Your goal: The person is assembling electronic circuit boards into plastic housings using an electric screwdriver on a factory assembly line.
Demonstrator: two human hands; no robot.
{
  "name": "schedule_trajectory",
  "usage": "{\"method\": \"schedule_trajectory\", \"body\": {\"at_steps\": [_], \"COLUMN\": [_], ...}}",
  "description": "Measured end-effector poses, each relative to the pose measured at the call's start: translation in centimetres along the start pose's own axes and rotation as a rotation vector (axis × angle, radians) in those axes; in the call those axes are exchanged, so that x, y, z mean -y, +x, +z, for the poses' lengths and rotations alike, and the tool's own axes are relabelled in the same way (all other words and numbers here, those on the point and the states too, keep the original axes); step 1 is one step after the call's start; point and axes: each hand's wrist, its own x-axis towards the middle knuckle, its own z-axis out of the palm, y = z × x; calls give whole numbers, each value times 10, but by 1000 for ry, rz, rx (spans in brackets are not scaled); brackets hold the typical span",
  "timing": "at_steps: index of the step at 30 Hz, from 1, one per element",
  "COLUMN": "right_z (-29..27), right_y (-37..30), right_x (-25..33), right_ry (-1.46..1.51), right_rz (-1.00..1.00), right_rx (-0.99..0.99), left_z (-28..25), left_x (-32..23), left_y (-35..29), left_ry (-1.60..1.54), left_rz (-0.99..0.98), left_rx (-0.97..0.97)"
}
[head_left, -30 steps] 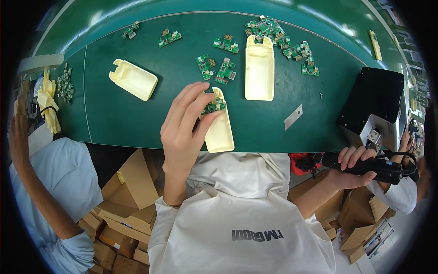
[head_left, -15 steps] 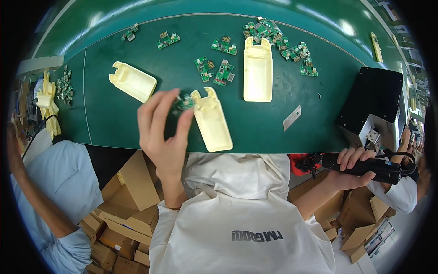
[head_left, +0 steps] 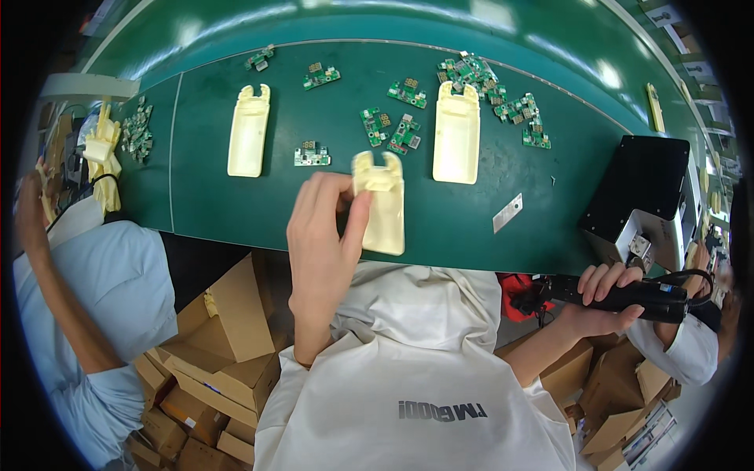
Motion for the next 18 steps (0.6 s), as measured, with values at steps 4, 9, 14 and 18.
{"method": "schedule_trajectory", "body": {"at_steps": [4,9,14,18], "right_z": [-5,-8,-4,-2], "right_y": [-1,0,5,7], "right_x": [1,0,-11,-14], "right_ry": [47,63,80,80], "right_rz": [6,2,9,28], "right_rx": [18,25,37,62], "left_z": [9,-6,-13,-6], "left_x": [1,29,21,31], "left_y": [2,15,12,15], "left_ry": [-738,-1282,-1362,-1378], "left_rz": [-31,-19,-80,44], "left_rx": [-114,123,127,236]}}
